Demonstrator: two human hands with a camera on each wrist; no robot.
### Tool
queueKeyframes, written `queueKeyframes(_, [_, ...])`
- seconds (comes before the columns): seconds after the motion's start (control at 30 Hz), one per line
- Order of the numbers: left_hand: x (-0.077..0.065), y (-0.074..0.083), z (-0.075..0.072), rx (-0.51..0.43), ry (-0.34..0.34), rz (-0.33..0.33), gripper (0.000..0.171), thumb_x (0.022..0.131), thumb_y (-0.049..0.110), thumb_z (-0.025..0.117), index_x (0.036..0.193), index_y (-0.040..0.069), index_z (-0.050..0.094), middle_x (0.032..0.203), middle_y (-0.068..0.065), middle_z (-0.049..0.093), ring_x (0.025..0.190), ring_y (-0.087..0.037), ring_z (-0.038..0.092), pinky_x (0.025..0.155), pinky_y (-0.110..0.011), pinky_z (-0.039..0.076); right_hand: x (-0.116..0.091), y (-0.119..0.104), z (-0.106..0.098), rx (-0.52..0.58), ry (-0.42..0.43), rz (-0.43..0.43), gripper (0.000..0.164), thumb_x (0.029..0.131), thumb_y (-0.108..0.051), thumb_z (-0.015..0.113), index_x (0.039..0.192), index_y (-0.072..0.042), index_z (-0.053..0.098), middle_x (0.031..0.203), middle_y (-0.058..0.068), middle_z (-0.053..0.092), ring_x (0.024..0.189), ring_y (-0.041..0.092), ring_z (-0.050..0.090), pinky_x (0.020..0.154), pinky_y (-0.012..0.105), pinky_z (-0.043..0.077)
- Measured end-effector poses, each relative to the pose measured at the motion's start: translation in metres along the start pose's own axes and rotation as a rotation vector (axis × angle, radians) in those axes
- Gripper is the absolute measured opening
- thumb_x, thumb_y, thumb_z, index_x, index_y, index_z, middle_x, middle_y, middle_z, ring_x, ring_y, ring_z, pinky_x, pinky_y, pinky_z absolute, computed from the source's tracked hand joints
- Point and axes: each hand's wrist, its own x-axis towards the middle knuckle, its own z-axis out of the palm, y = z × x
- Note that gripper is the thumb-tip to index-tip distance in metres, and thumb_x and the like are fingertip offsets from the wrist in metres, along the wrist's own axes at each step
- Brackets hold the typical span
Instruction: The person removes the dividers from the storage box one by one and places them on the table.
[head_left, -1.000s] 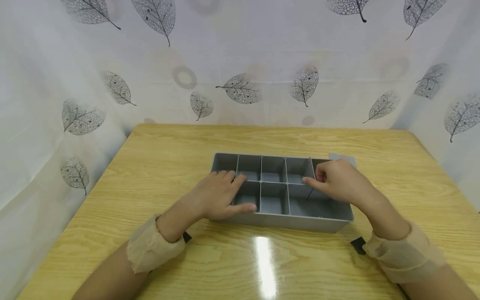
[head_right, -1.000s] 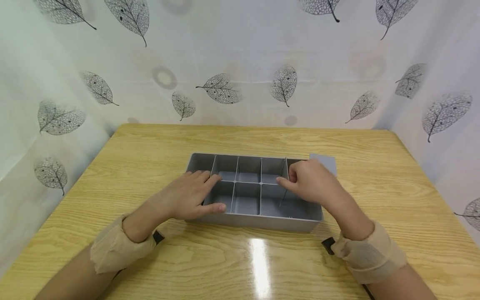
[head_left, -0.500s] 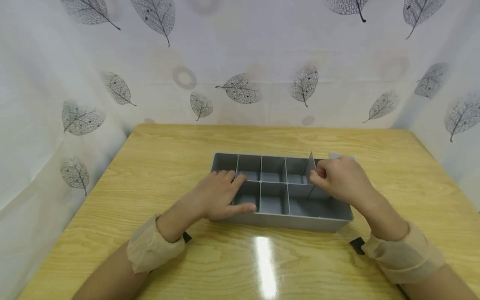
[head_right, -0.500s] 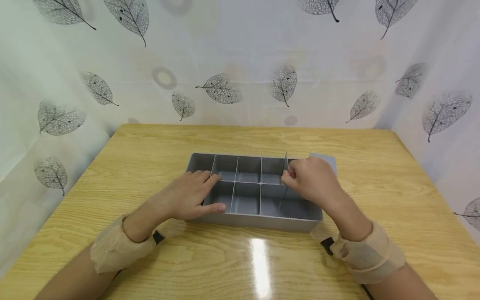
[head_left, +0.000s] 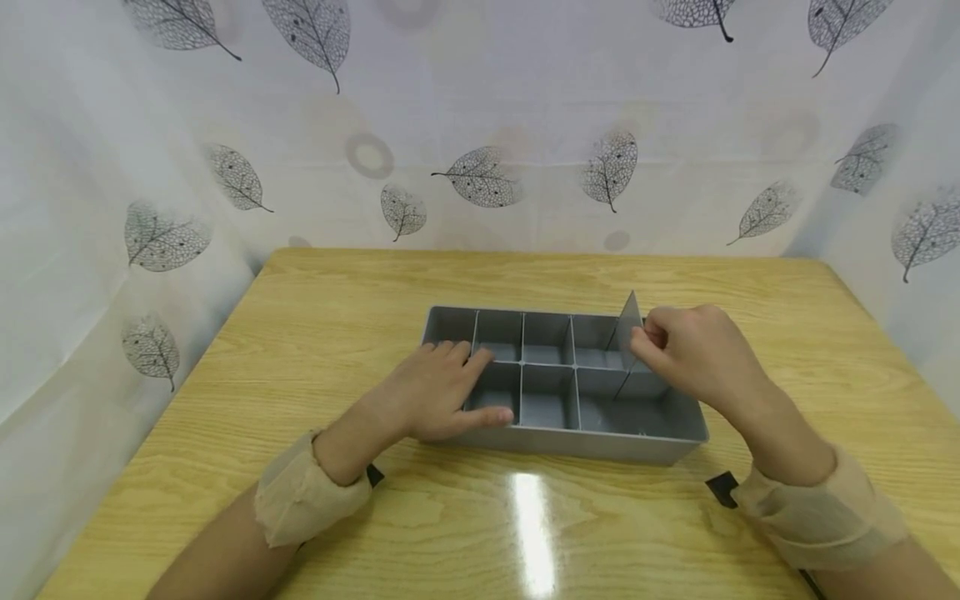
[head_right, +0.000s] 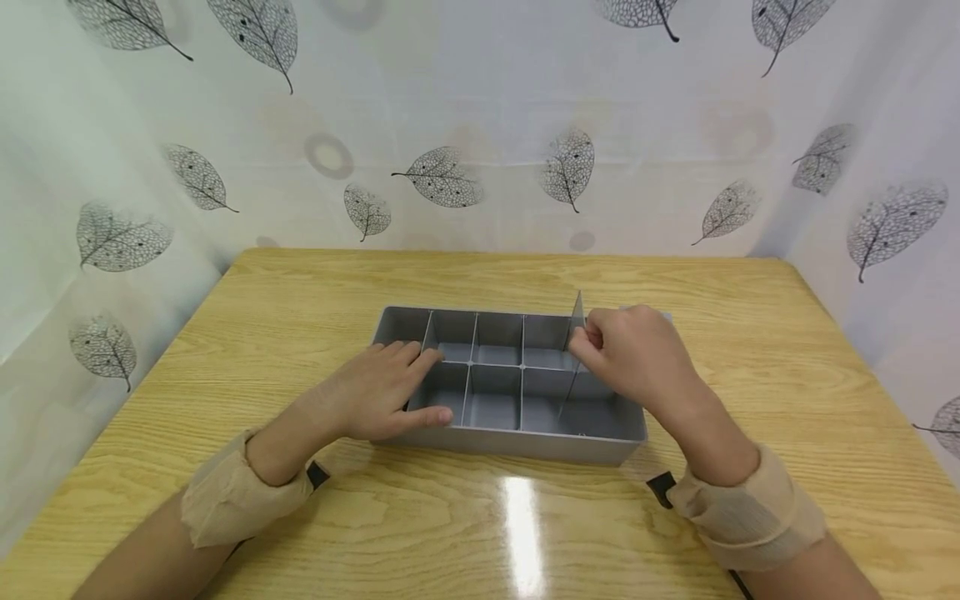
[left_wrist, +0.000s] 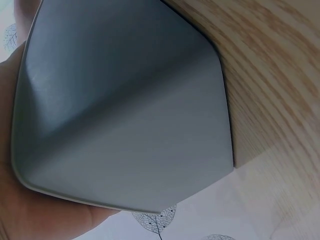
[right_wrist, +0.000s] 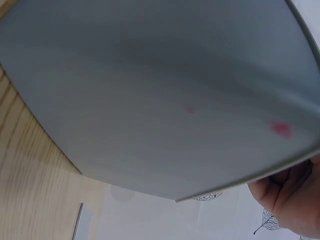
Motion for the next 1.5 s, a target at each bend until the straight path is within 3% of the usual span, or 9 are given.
queueKeyframes(0.3, [0.000, 0.001, -0.001, 0.001, -0.016, 0.005, 0.093, 0.081, 0.081, 0.016, 0.138, 0.009, 0.035, 0.115, -0.011, 0.053, 0.101, -0.025, 0.051, 0.087, -0.041, 0.043, 0.001, 0.000, 0.003, -0.038, 0.168, -0.103, 0.035, 0.077, -0.015, 0.050, 0.051, -0.022, 0.027, 0.046, -0.012, 0.021, 0.042, 0.006, 0.017, 0.038, 0.028, 0.018])
queueKeyframes(0.4, [0.000, 0.001, -0.001, 0.001, -0.018, 0.005, 0.093, 0.081, 0.081, 0.016, 0.138, 0.010, 0.034, 0.117, -0.011, 0.052, 0.102, -0.025, 0.050, 0.087, -0.042, 0.043, 0.002, -0.001, 0.004, -0.030, 0.292, -0.122, 0.031, 0.075, -0.015, 0.048, 0.051, -0.020, 0.031, 0.045, -0.010, 0.024, 0.041, 0.007, 0.018, 0.036, 0.029, 0.017])
queueKeyframes(0.57, [0.001, 0.000, -0.001, -0.003, -0.020, 0.000, 0.092, 0.082, 0.080, 0.016, 0.139, 0.010, 0.034, 0.118, -0.011, 0.052, 0.103, -0.026, 0.050, 0.088, -0.042, 0.042, 0.007, 0.000, -0.009, -0.010, 0.503, -0.066, 0.026, 0.076, -0.016, 0.047, 0.050, -0.014, 0.045, 0.042, -0.005, 0.038, 0.037, 0.008, 0.026, 0.033, 0.031, 0.023])
queueKeyframes(0.83, [-0.001, 0.000, -0.002, -0.003, -0.016, -0.001, 0.092, 0.082, 0.080, 0.016, 0.139, 0.011, 0.035, 0.119, -0.011, 0.053, 0.106, -0.026, 0.050, 0.089, -0.043, 0.042, 0.004, 0.033, -0.040, 0.058, 0.603, 0.158, 0.031, 0.081, -0.018, 0.050, 0.055, -0.006, 0.062, 0.044, -0.002, 0.054, 0.046, -0.017, 0.038, 0.044, 0.009, 0.029])
queueKeyframes(0.93, [-0.002, 0.000, -0.003, 0.003, -0.016, -0.006, 0.092, 0.082, 0.081, 0.015, 0.138, 0.011, 0.035, 0.118, -0.010, 0.053, 0.104, -0.025, 0.050, 0.087, -0.042, 0.042, 0.001, 0.049, -0.050, 0.071, 0.524, 0.281, 0.034, 0.084, -0.021, 0.048, 0.060, -0.003, 0.063, 0.045, -0.021, 0.049, 0.044, -0.018, 0.038, 0.045, 0.007, 0.030])
queueKeyframes(1.03, [-0.003, 0.000, -0.003, 0.005, -0.017, -0.007, 0.093, 0.081, 0.081, 0.013, 0.138, 0.011, 0.035, 0.117, -0.009, 0.053, 0.105, -0.024, 0.050, 0.088, -0.042, 0.042, -0.005, 0.069, -0.056, 0.079, 0.370, 0.468, 0.038, 0.088, -0.027, 0.043, 0.065, -0.002, 0.063, 0.049, -0.035, 0.040, 0.040, -0.013, 0.041, 0.041, 0.012, 0.031])
queueKeyframes(1.2, [-0.003, 0.000, -0.003, -0.003, -0.017, -0.007, 0.092, 0.082, 0.080, 0.015, 0.138, 0.010, 0.035, 0.116, -0.010, 0.053, 0.104, -0.024, 0.050, 0.089, -0.042, 0.042, -0.016, 0.106, -0.054, 0.115, 0.082, 0.749, 0.043, 0.089, -0.032, 0.037, 0.069, -0.007, 0.066, 0.052, -0.017, 0.056, 0.050, 0.000, 0.050, 0.045, 0.024, 0.038])
queueKeyframes(1.37, [-0.003, 0.000, -0.001, -0.009, -0.016, -0.008, 0.092, 0.082, 0.080, 0.016, 0.138, 0.010, 0.035, 0.116, -0.010, 0.053, 0.102, -0.025, 0.050, 0.087, -0.042, 0.042, -0.033, 0.143, -0.040, 0.100, -0.202, 0.776, 0.045, 0.092, -0.031, 0.032, 0.084, -0.003, 0.067, 0.065, -0.001, 0.065, 0.062, 0.015, 0.056, 0.055, 0.034, 0.044])
queueKeyframes(1.5, [-0.002, 0.001, 0.000, -0.005, -0.012, -0.004, 0.093, 0.081, 0.081, 0.013, 0.138, 0.010, 0.035, 0.117, -0.010, 0.053, 0.103, -0.025, 0.050, 0.088, -0.042, 0.042, -0.045, 0.162, -0.034, 0.103, -0.330, 0.758, 0.049, 0.095, -0.031, 0.030, 0.098, 0.005, 0.063, 0.070, 0.002, 0.066, 0.063, 0.020, 0.058, 0.055, 0.035, 0.046])
